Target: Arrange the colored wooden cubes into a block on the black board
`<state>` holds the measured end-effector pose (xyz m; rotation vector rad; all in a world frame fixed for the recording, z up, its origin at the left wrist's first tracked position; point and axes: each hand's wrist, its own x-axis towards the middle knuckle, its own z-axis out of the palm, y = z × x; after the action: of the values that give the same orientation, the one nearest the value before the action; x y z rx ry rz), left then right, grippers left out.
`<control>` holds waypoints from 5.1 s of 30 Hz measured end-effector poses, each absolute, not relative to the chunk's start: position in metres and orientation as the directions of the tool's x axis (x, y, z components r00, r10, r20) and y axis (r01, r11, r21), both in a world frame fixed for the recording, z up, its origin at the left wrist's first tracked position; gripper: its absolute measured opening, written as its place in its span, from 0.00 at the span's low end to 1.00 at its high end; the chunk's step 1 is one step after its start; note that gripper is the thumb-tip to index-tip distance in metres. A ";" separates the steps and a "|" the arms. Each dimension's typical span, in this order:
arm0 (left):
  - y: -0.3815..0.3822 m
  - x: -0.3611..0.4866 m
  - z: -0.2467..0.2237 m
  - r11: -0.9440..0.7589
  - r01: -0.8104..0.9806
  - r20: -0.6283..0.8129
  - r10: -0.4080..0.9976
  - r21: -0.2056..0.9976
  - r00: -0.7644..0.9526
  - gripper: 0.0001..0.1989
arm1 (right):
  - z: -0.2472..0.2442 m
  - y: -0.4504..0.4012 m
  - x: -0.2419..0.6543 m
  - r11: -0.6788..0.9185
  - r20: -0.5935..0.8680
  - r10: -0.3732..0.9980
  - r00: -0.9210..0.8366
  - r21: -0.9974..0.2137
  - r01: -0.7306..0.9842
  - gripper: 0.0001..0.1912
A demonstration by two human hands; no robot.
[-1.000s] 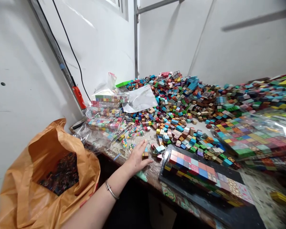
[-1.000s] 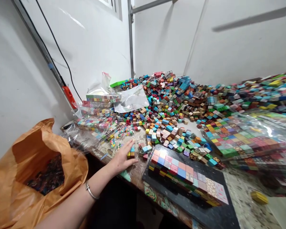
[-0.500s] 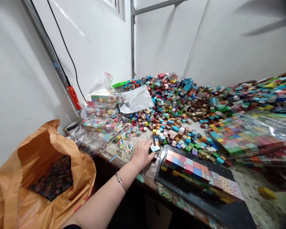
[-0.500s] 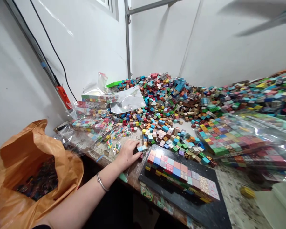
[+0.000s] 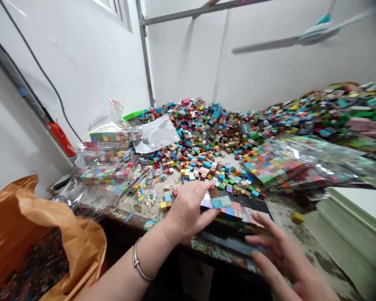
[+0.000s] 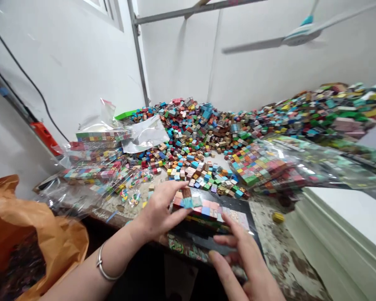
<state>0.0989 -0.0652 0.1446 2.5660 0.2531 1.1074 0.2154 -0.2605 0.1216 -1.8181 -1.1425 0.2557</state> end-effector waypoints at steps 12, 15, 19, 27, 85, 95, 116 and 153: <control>-0.099 0.136 0.138 -0.889 -0.166 0.633 0.163 0.428 0.757 0.28 | 0.137 -0.247 0.250 -0.064 0.381 0.801 0.462 -0.712 0.699 0.24; -0.099 0.138 0.135 -0.836 -0.225 0.593 0.142 0.501 0.793 0.30 | 0.141 -0.252 0.253 -0.002 0.429 0.838 0.338 -0.616 0.787 0.22; -0.096 0.138 0.132 -0.757 -0.281 0.531 0.101 0.589 0.841 0.32 | 0.141 -0.255 0.255 0.037 0.449 0.852 0.268 -0.563 0.825 0.21; -0.086 0.139 0.136 -0.761 -0.182 0.432 0.140 0.623 0.891 0.35 | 0.130 -0.251 0.270 -0.065 0.364 0.835 0.413 -0.681 0.730 0.13; -0.070 0.009 0.075 -0.876 0.136 0.634 0.435 0.463 0.640 0.09 | -0.044 -0.215 0.151 -0.343 -0.214 0.938 0.273 -0.697 0.630 0.21; -0.067 0.002 0.066 -0.878 0.180 0.606 0.442 0.444 0.662 0.08 | -0.035 -0.196 0.146 -0.353 -0.231 0.936 0.267 -0.633 0.689 0.15; -0.069 0.004 0.060 -0.884 0.144 0.571 0.404 0.445 0.714 0.09 | 0.023 -0.298 0.176 -0.268 -0.397 0.857 0.328 -0.888 -0.374 0.13; -0.085 0.100 0.120 -0.990 0.006 0.598 0.090 0.141 0.797 0.22 | 0.130 -0.270 0.281 -0.298 0.382 0.772 0.509 -0.489 0.820 0.12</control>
<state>0.0999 -0.0849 0.1197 2.8519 0.0770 0.9589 0.2808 -0.2701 0.1295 -2.1091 -1.2952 -0.0966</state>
